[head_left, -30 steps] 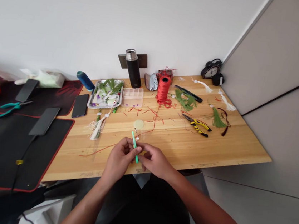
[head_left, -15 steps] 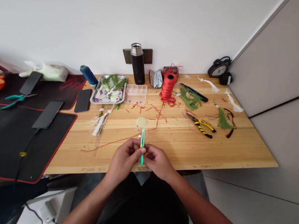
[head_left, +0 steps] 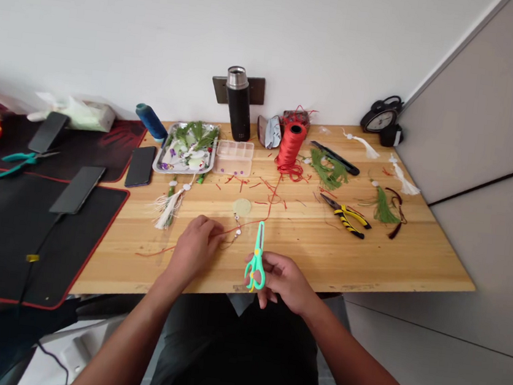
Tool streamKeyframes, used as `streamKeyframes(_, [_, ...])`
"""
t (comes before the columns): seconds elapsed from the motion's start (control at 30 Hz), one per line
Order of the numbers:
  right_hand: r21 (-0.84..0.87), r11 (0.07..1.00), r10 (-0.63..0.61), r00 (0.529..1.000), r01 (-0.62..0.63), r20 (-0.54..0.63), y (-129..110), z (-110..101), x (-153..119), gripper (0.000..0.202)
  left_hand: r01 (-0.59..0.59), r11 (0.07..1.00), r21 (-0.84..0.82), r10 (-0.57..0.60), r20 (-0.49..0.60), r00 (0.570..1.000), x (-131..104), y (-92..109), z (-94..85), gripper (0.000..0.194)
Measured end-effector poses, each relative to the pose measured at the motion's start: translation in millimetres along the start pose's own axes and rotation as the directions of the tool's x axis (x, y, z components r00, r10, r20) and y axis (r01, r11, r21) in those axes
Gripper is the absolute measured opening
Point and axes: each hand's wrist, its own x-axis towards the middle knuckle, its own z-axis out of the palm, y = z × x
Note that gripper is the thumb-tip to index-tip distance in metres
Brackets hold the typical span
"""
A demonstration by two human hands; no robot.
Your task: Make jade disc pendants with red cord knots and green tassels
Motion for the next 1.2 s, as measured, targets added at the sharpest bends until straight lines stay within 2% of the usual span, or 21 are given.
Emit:
streamKeyframes(0.1, [0.007, 1.0, 0.003, 1.0, -0.003, -0.01, -1, 1, -2, 0.05, -0.023, 0.998, 0.058, 0.021, 0.043, 0.999, 6, -4, 7.4, 0.013])
streamKeyframes(0.23, [0.037, 0.999, 0.023, 0.998, -0.021, -0.053, -3, 1, -3, 0.047, -0.057, 0.997, 0.042, 0.056, 0.013, 0.998, 5, -4, 4.8, 0.013])
streamKeyframes(0.3, [0.061, 0.998, 0.04, 0.997, -0.036, -0.072, -3, 0, -2, 0.047, -0.025, 1.0, 0.008, 0.025, 0.008, 1.0, 4, -1, 0.5, 0.011])
streamKeyframes(0.5, [0.056, 0.995, 0.089, 0.996, -0.088, -0.025, -9, -1, 1, 0.048, 0.096, 0.981, -0.17, -0.077, 0.117, 0.99, 3, 10, -7.6, 0.012])
streamKeyframes(0.67, [0.015, 0.992, 0.129, 0.992, -0.129, -0.006, -14, -4, 1, 0.049, 0.108, 0.968, -0.225, -0.089, 0.09, 0.992, 3, 14, -9.4, 0.027])
streamKeyframes(0.77, [0.004, 0.985, 0.17, 0.985, -0.17, -0.011, -15, -5, 3, 0.045, 0.127, 0.971, -0.203, -0.104, 0.12, 0.987, 4, 14, -10.3, 0.042])
streamKeyframes(0.87, [-0.014, 0.979, 0.205, 0.979, -0.206, -0.017, -17, -6, 6, 0.043, 0.162, 0.982, -0.101, -0.149, 0.121, 0.981, 5, 12, -10.0, 0.047])
streamKeyframes(1.0, [-0.05, 0.974, 0.218, 0.976, -0.219, -0.019, -20, -5, 12, 0.044, 0.178, 0.984, 0.024, -0.179, 0.144, 0.973, 6, 9, -9.3, 0.033])
streamKeyframes(1.07, [-0.058, 0.971, 0.23, 0.973, -0.231, -0.014, -21, -4, 15, 0.045, 0.174, 0.985, 0.017, -0.174, 0.187, 0.967, 7, 9, -10.4, 0.028])
streamKeyframes(1.2, [-0.065, 0.96, 0.271, 0.963, -0.271, -0.009, -23, -5, 18, 0.048, 0.179, 0.982, -0.055, -0.163, 0.216, 0.963, 8, 12, -15.5, 0.032])
